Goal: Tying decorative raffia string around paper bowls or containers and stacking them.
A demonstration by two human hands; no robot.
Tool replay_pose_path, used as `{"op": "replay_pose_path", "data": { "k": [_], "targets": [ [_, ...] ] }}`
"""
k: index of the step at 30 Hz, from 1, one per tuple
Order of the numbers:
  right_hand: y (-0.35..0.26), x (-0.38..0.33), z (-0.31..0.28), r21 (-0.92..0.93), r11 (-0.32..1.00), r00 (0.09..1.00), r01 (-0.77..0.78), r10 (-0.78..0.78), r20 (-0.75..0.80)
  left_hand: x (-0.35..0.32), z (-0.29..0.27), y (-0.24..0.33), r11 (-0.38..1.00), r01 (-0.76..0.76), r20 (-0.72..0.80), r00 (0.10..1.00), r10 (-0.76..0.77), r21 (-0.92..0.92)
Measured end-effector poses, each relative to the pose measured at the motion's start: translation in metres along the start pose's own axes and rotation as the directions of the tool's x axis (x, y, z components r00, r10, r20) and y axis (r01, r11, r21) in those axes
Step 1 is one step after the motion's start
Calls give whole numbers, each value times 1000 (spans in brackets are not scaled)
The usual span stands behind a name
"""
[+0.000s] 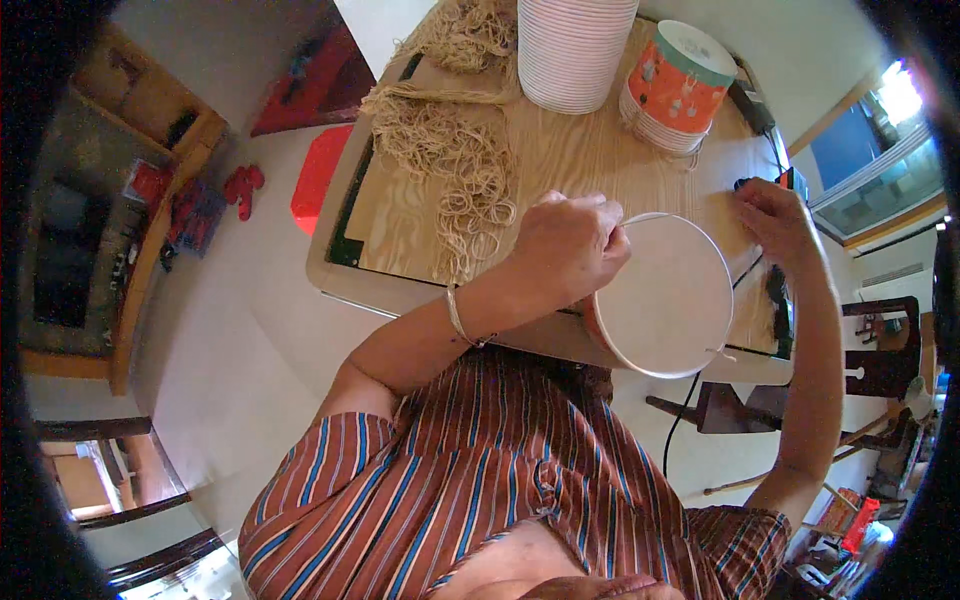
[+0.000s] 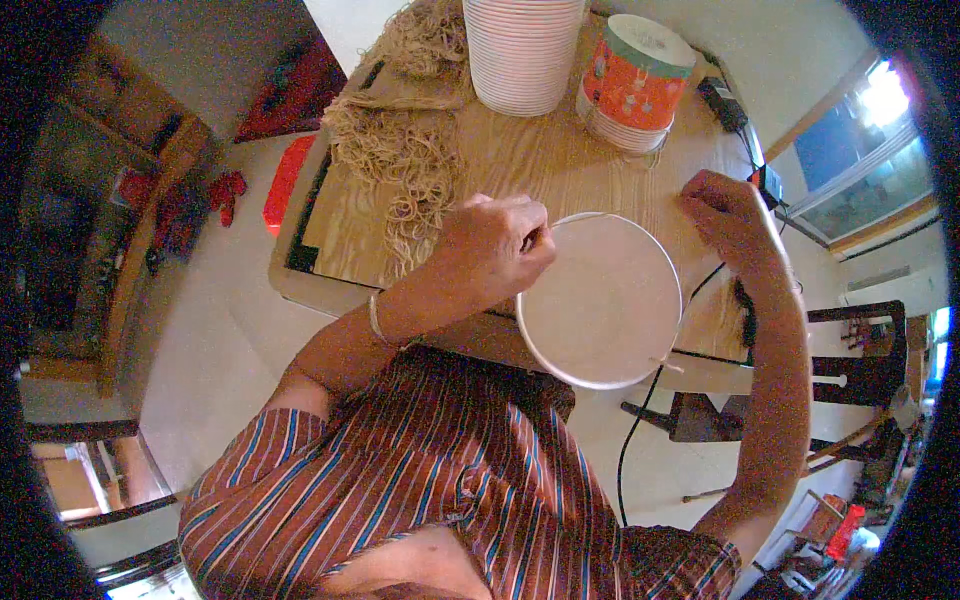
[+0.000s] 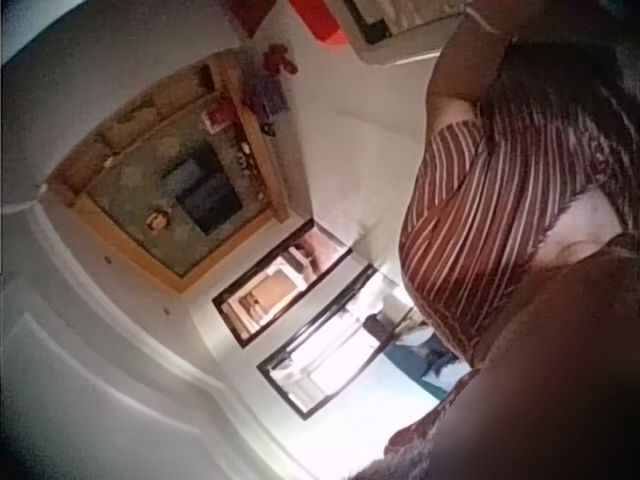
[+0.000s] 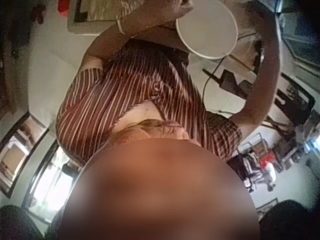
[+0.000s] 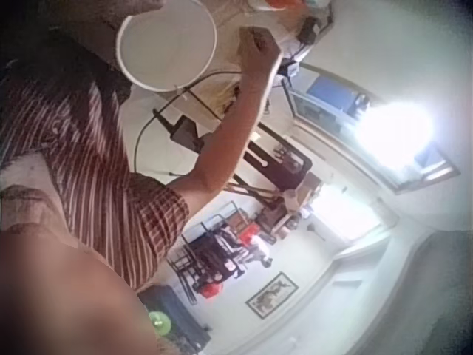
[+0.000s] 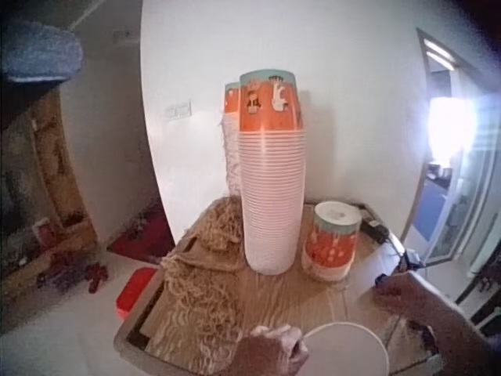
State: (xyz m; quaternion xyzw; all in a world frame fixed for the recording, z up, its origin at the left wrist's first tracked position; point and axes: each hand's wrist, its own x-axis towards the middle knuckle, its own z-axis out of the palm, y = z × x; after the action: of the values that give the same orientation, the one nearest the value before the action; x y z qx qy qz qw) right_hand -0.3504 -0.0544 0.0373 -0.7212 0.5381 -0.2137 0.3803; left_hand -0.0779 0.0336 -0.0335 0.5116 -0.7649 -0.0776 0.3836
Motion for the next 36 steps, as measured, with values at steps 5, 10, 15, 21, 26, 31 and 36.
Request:
{"op": "replay_pose_path", "data": {
  "k": [5, 10, 15, 21, 26, 31, 36],
  "targets": [
    [39, 10, 49, 73, 995, 992, -73, 65, 106, 1, -7, 4, 992, 44, 67, 997, -37, -118],
    [104, -2, 61, 719, 500, 875, -483, 268, 402, -4, -4, 1, 984, 129, 113, 987, -115, -124],
    [80, -20, 67, 621, 727, 955, -293, 186, 232, -10, -2, 1, 988, 118, 114, 988, -107, -98],
    [19, -56, 11, 52, 969, 955, -243, 248, -164, -6, -1, 8, 980, 123, -88, 987, -138, -158],
    [7, -111, 23, -202, 975, 992, -94, 75, -101, -10, 0, 7, 978, 98, -38, 994, -107, -182],
    [-1, -131, 45, -218, 954, 978, -204, 191, -79, -11, 2, 6, 984, 83, -6, 996, -85, -158],
    [-6, -128, 52, 122, 889, 895, -442, 447, -9, -9, 0, 7, 984, 143, 34, 990, -140, -105]
  ]
}}
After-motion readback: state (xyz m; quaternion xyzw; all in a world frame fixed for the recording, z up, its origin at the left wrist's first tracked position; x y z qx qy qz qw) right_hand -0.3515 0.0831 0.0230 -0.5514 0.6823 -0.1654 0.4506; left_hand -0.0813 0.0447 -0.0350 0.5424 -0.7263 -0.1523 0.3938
